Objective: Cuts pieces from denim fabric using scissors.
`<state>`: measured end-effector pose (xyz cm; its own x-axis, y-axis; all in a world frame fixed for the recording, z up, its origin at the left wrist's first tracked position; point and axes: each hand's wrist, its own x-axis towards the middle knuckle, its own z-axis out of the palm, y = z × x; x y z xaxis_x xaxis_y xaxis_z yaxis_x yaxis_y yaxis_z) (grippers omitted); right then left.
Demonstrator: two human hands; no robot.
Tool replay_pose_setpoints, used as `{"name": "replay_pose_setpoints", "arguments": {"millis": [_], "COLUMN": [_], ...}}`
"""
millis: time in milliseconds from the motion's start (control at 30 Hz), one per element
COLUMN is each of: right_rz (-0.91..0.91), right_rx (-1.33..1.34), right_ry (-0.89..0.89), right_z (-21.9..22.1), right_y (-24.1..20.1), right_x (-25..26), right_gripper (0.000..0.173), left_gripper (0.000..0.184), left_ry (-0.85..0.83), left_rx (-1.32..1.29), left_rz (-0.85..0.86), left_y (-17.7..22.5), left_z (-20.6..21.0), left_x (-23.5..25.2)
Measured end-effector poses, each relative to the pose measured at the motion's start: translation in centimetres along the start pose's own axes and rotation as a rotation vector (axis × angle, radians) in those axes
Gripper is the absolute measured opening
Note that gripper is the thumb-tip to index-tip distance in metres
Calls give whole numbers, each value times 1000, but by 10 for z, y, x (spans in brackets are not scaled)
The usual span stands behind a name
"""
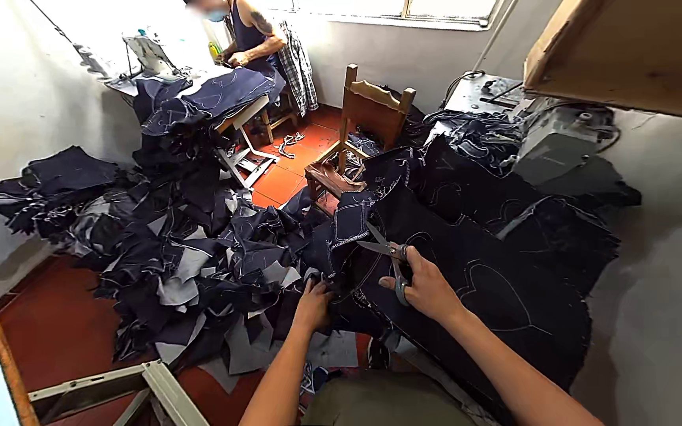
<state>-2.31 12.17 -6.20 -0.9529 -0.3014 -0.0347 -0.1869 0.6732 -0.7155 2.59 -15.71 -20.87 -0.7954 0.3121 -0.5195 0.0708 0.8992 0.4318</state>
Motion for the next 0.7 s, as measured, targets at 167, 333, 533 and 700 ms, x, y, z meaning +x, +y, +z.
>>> {"name": "replay_pose_setpoints", "arguments": {"millis": [167,333,533,700], "right_rz": [-63,-104,-217,389], "right_rx": [-48,-66,59,153], "right_ry": [57,76,0,-1065], "right_z": [6,6,-61,-73], "right_y": [4,4,-37,-43], "right_x": [1,1,-53,-104], "right_gripper": [66,64,50,63], "left_gripper": [97,33,43,45], "left_ry": [-109,131,265,189], "left_rx": [-290,-780,-435,-318], "left_rz": [88,164,35,45], "left_y": [-26,-34,13,17], "left_z": [-1,-3,-37,-48], "left_x": [-54,-98,-160,-178]}}
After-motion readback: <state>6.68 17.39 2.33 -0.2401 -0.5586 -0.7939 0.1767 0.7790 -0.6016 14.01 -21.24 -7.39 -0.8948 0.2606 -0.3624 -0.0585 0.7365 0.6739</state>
